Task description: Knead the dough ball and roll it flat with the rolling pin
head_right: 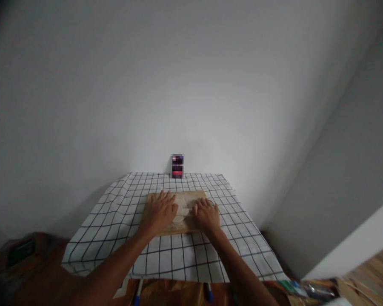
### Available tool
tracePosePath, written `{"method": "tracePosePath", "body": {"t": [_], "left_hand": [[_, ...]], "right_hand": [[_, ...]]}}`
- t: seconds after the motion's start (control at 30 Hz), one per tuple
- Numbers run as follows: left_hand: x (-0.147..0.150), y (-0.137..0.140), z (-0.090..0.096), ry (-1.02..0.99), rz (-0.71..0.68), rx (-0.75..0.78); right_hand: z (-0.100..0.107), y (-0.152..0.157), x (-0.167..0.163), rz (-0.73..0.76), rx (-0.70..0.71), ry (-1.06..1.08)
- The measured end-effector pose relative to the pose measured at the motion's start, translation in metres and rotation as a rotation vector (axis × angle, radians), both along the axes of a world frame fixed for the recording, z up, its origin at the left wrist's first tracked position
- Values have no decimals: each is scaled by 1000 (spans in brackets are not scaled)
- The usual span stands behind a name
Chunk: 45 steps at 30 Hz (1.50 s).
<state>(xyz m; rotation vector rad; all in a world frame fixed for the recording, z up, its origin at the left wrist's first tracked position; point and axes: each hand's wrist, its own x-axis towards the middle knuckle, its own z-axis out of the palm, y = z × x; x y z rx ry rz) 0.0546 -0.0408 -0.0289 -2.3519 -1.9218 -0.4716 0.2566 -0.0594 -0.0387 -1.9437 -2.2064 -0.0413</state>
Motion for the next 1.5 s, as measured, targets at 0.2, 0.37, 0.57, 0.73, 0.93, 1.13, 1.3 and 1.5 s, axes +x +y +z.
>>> {"method": "tracePosePath", "body": {"t": [0.2,0.37,0.57,0.73,0.93,1.13,1.3,1.5], "left_hand": [[4,-5,-1,-41,60,-26],[6,-12,-4,-71,11,29],[8,-18,-4,-36,49,30],[7,-15,-7,-40,22,58],[5,-22,-13,-68,-6,62],[2,-39,-28,-93,-8,87],[-5,-52,-42,-140,-39,128],[-20,-42,-40,-128,1,101]], "right_hand": [[3,4,0,21,-11,6],[-2,3,3,61,97,35],[-3,-1,3,30,117,70],[1,-1,1,49,79,57],[-5,-7,4,60,124,126],[-19,-31,6,65,141,114],[-12,-44,8,122,158,7],[22,-16,3,171,83,16]]}}
